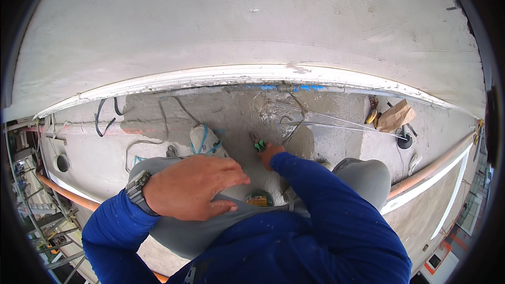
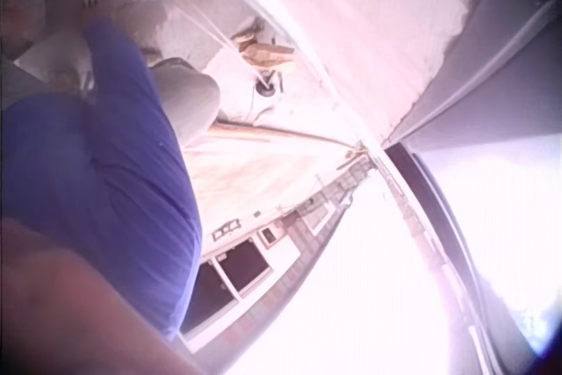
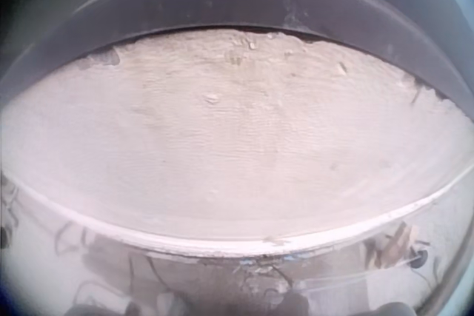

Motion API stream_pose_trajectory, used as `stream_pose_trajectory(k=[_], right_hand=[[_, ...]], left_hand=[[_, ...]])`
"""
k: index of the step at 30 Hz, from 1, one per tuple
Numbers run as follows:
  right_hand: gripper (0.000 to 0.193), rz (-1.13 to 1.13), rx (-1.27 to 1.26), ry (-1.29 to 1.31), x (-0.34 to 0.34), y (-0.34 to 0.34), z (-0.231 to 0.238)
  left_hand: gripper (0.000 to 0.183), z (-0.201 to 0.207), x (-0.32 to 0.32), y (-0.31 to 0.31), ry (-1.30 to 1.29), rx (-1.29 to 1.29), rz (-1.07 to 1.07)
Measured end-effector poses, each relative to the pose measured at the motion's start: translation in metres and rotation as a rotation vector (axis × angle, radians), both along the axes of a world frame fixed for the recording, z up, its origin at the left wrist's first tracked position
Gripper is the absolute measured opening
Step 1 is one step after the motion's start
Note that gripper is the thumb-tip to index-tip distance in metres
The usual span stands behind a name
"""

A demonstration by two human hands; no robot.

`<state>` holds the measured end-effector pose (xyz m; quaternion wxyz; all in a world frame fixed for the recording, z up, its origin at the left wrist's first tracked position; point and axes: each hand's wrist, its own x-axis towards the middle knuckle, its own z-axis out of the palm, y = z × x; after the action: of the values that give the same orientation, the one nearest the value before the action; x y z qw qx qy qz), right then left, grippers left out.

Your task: The person kneels on the floor and installs LED light strips along the edge of a ceiling. They use wire strippers to prepare the wires and connect them to the strip, securing the installation.

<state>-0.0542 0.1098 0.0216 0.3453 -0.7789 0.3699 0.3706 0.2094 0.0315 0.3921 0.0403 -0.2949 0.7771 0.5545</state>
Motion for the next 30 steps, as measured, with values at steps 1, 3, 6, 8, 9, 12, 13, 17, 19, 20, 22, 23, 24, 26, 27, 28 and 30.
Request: stream_pose_trajectory(k=[1, 3, 6, 8, 9, 12, 13, 17, 19, 20, 22, 23, 24, 26, 27, 28, 30], right_hand=[[0.048, 0.012, -0.012, -0.005, 0.001, -0.004, 0.010], [0.047, 0.009, -0.041, -0.033, 0.002, -0.003, 0.009], [0.046, -0.060, -0.070, -0.089, -0.002, 0.000, -0.006], [0.047, -0.108, -0.054, -0.117, -0.001, -0.004, 0.000], [0.043, -0.173, -0.083, -0.185, -0.001, -0.005, 0.002], [0.040, -0.315, -0.121, -0.278, -0.006, -0.010, 0.006], [0.043, -0.322, -0.093, -0.246, -0.003, -0.012, 0.006], [0.045, -0.275, -0.100, -0.192, -0.006, -0.008, 0.007], [0.045, -0.287, -0.089, -0.146, -0.006, -0.008, 0.007], [0.044, -0.293, -0.083, -0.124, -0.005, -0.009, 0.006], [0.044, -0.268, -0.020, -0.033, -0.007, -0.012, 0.005], [0.044, -0.256, 0.010, 0.011, -0.008, -0.014, 0.004], [0.043, -0.264, 0.017, 0.008, -0.009, -0.016, 0.005], [0.042, -0.277, 0.034, 0.001, -0.010, -0.017, 0.009], [0.040, -0.265, 0.017, 0.010, -0.009, -0.016, 0.005], [0.038, -0.254, 0.000, 0.019, -0.008, -0.014, 0.002], [0.035, -0.238, -0.010, 0.007, -0.008, -0.014, -0.003]], left_hand=[[0.048, 0.000, 0.000, -0.001, 0.005, 0.012, -0.002], [0.047, -0.001, 0.000, 0.000, 0.076, -0.003, 0.015], [0.046, -0.002, -0.006, -0.002, 0.137, -0.024, 0.007], [0.048, -0.001, -0.009, -0.003, 0.100, 0.015, -0.017], [0.049, 0.001, -0.010, -0.005, 0.051, 0.057, -0.037], [0.050, 0.002, -0.016, -0.009, -0.003, 0.071, -0.082], [0.050, 0.002, -0.018, -0.010, -0.010, 0.058, -0.088], [0.050, 0.001, -0.022, -0.010, 0.008, 0.031, -0.089], [0.050, -0.001, -0.022, -0.010, 0.007, 0.022, -0.095], [0.050, -0.001, -0.022, -0.010, 0.003, 0.025, -0.093], [0.050, -0.003, -0.022, -0.010, -0.007, 0.027, -0.090], [0.050, -0.004, -0.020, -0.010, -0.001, 0.021, -0.083], [0.050, -0.005, -0.019, -0.010, 0.006, 0.014, -0.075], [0.050, -0.007, -0.018, -0.009, 0.007, 0.011, -0.063], [0.050, -0.008, -0.017, -0.009, 0.001, 0.013, -0.059], [0.050, -0.008, -0.017, -0.009, -0.005, 0.014, -0.057], [0.050, -0.008, -0.018, -0.010, -0.014, 0.009, -0.061]])
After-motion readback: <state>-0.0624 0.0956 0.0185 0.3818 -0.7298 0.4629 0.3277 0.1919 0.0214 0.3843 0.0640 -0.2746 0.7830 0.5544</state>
